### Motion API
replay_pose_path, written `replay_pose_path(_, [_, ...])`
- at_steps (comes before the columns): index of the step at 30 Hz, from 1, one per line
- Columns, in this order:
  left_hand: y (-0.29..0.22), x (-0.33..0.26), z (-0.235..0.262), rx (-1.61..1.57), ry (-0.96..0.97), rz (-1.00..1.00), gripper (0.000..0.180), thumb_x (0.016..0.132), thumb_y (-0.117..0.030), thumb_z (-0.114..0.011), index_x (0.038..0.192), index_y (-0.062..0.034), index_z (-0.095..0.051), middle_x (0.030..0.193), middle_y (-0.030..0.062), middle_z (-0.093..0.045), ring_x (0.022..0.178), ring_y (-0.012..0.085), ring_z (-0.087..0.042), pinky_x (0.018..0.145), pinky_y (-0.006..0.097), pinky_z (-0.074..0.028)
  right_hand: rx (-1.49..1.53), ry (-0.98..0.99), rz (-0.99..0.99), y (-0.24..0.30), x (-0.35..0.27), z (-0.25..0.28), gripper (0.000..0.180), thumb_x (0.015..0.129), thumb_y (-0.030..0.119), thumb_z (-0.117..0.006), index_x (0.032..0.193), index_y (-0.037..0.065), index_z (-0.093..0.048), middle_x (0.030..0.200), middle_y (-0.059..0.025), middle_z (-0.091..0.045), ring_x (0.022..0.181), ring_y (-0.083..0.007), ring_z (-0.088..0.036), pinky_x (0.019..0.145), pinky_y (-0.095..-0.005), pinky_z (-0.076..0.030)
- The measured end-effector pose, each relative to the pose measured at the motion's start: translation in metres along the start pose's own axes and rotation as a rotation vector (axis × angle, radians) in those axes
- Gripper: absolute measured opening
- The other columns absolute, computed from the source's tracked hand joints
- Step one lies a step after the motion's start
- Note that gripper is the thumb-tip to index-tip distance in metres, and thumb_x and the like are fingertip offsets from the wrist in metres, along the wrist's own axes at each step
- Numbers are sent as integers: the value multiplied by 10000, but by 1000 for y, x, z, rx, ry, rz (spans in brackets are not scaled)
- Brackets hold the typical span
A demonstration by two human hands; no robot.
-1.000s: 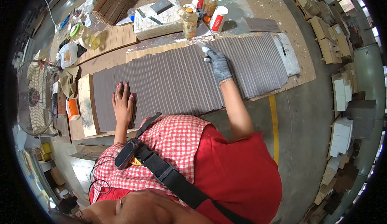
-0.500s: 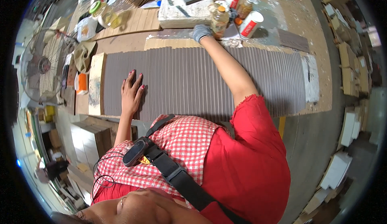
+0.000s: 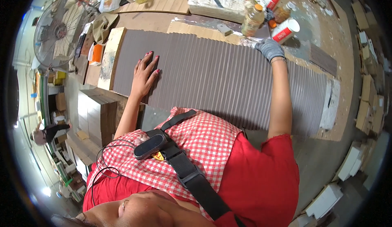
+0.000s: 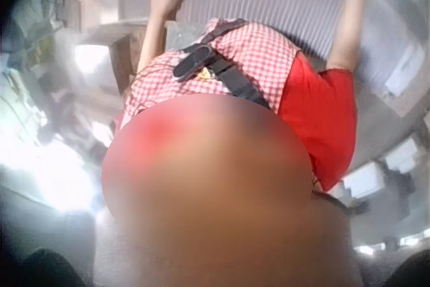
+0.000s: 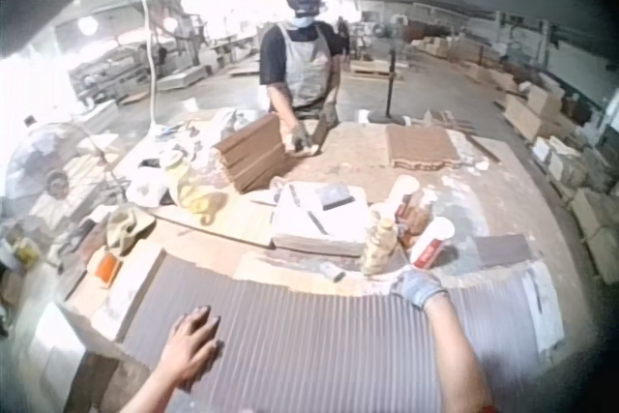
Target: The person wipes individual slatted boards with a cloth and stacks them on top of one another on a workbench.
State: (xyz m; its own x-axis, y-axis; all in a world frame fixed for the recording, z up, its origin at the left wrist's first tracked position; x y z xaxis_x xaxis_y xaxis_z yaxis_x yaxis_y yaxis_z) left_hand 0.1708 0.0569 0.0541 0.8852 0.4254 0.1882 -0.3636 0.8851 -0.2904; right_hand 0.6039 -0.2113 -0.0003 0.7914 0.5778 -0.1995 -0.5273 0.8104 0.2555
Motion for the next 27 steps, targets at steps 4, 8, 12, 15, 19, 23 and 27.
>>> replay_pose_path(4, [1, 2, 3, -16, -7, -23, 497, 964, -340, -500, 1425, -158, -463, 1505, 95, -369, 1414, 257, -308, 1177, 443, -171, -145, 176, 41, -2, 30, -17, 408, 823, 405, -593, 1015, 64, -707, 980, -190, -699, 931, -327, -669, 837, -402, -506])
replay_pose_path(8, [-5, 16, -6, -54, -10, -62, 480, 977, -326, -486, 1415, -131, -472, 1499, 98, -376, 1416, 251, -305, 1174, 445, -170, 8, 336, -94, -15, 42, -30, 363, 736, 383, -740, 852, 40, -720, 751, -80, -655, 660, -208, -580, 620, -367, -482])
replay_pose_path(12, [13, -3, 3, -15, -46, 6, 467, 985, -321, -476, 1411, -129, -477, 1492, 109, -382, 1419, 254, -301, 1173, 445, -170, -287, 257, 177, 77, 58, -32, 356, 710, 370, -745, 864, 50, -719, 797, -95, -676, 704, -218, -603, 688, -386, -513])
replay_pose_path(15, [-3, 14, -5, -39, -34, -59, 466, 985, -322, -476, 1405, -121, -484, 1490, 115, -384, 1415, 263, -307, 1171, 449, -173, -424, 176, 132, 45, 54, -25, 372, 673, 336, -775, 892, 40, -720, 850, -117, -687, 744, -231, -629, 718, -387, -530])
replay_pose_path(19, [5, 5, -6, -25, -35, -42, 464, 983, -320, -478, 1401, -116, -488, 1488, 116, -388, 1411, 269, -313, 1165, 452, -184, -301, 208, 22, 50, 54, -23, 436, 671, 325, -782, 975, 20, -716, 929, -167, -693, 802, -273, -653, 750, -386, -537])
replay_pose_path(23, [-10, 15, -7, -79, -47, -109, 463, 982, -314, -479, 1401, -117, -486, 1489, 114, -388, 1411, 269, -315, 1165, 449, -186, -186, -16, -98, -19, 50, 19, 484, 761, 418, -721, 1033, 18, -691, 1076, -214, -674, 994, -354, -654, 855, -412, -519])
replay_pose_path(27, [13, 5, -12, -16, -39, -44, 465, 980, -305, -478, 1405, -113, -479, 1492, 111, -385, 1411, 265, -311, 1165, 445, -188, 174, -211, -82, 32, -4, 83, 487, 767, 324, -730, 1160, 56, -625, 1145, -220, -652, 1044, -335, -644, 908, -411, -500])
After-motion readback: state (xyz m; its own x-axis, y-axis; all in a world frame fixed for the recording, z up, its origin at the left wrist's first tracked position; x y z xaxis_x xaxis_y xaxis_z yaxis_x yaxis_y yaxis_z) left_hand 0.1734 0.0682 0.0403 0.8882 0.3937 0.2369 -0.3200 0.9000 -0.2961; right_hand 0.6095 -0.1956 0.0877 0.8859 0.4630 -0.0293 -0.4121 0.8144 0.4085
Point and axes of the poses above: each hand's wrist, its own x-axis towards the middle knuckle, its own z-axis out of the back of the hand, y = z × x, the point moved 9 cm from there along x, towards the middle knuckle
